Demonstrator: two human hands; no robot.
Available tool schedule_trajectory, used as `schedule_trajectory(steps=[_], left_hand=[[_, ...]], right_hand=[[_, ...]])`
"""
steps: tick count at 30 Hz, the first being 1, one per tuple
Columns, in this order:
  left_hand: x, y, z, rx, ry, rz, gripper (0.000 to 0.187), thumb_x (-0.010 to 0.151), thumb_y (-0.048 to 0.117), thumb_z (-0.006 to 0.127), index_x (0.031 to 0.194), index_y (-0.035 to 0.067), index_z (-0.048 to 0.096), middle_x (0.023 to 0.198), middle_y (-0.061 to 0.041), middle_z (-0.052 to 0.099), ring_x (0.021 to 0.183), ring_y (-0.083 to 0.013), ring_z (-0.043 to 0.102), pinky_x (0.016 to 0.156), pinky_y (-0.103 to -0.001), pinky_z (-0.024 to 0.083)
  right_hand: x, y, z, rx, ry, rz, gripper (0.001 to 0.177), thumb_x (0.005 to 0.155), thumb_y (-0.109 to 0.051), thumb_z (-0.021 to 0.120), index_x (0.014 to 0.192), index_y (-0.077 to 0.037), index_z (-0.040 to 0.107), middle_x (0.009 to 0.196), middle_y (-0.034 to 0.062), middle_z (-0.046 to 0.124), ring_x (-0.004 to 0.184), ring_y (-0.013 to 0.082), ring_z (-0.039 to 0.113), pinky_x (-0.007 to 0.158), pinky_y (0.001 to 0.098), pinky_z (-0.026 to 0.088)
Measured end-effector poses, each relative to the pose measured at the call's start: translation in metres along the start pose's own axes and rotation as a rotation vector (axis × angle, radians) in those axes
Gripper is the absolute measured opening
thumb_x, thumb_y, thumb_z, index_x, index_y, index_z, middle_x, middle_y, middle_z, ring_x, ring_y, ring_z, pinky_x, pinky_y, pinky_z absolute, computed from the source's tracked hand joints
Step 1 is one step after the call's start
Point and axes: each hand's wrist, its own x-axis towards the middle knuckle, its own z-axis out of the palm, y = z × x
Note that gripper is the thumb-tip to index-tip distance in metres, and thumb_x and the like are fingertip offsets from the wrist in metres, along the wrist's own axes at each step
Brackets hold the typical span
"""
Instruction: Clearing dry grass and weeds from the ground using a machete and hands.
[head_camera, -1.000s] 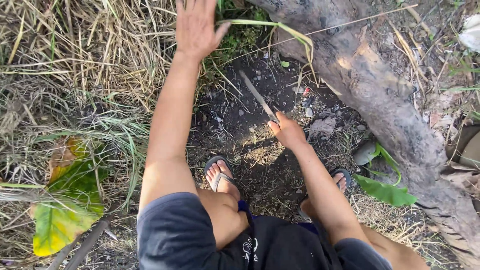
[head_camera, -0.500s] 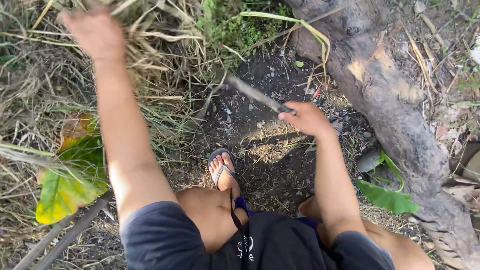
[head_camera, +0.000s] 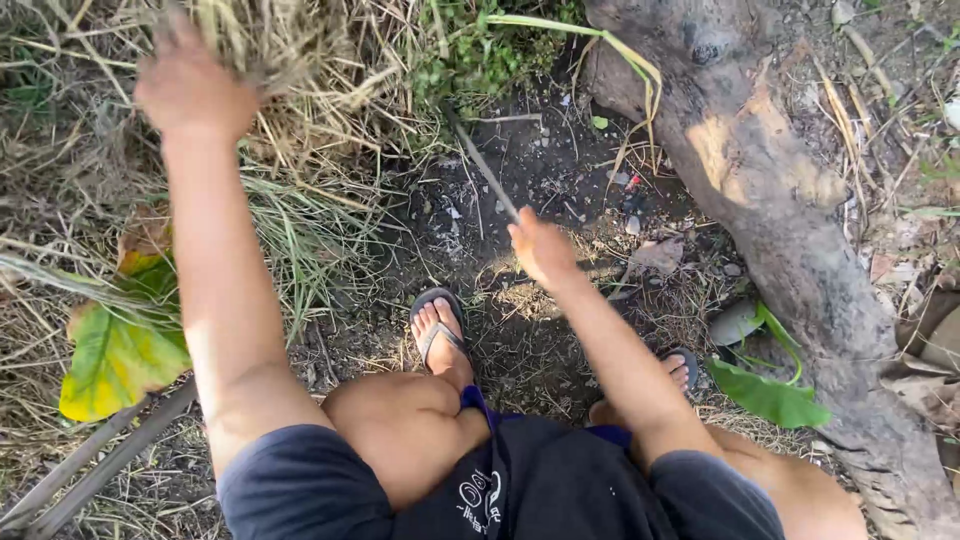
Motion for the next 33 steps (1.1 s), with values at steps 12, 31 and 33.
schedule_trajectory(steps=[12, 31, 33], left_hand=[[-0.075, 0.304, 0.218, 0.216, 0.080, 1.241, 0.025, 0.087, 0.022, 0.061, 0.094, 0.004, 0.077, 0.104, -0.017, 0.070, 0.108, -0.0342, 0.064, 0.090, -0.050, 0.052], [0.014, 0.277, 0.219, 0.511, -0.038, 0.747, 0.056, 0.102, 0.037, 0.049, 0.141, -0.003, 0.053, 0.114, -0.016, 0.071, 0.107, -0.0297, 0.067, 0.099, -0.050, 0.046], [0.006, 0.260, 0.205, 0.550, 0.016, 0.785, 0.064, 0.091, 0.042, 0.051, 0.140, 0.001, 0.052, 0.111, -0.015, 0.071, 0.104, -0.0302, 0.066, 0.098, -0.052, 0.044]], right_hand=[[0.001, 0.118, 0.073, 0.091, 0.305, -0.196, 0.034, 0.097, -0.042, 0.062, 0.111, -0.011, 0.061, 0.095, 0.0208, 0.074, 0.085, 0.0450, 0.071, 0.073, 0.0570, 0.053], [-0.001, 0.074, -0.052, -0.029, 1.085, -0.527, 0.028, 0.095, -0.021, 0.072, 0.115, -0.002, 0.065, 0.101, 0.0144, 0.070, 0.078, 0.0330, 0.068, 0.071, 0.0424, 0.055], [-0.007, 0.047, -0.079, 0.008, 1.170, -0.657, 0.030, 0.093, -0.018, 0.068, 0.116, 0.000, 0.064, 0.103, 0.0160, 0.070, 0.082, 0.0346, 0.069, 0.074, 0.0433, 0.055]])
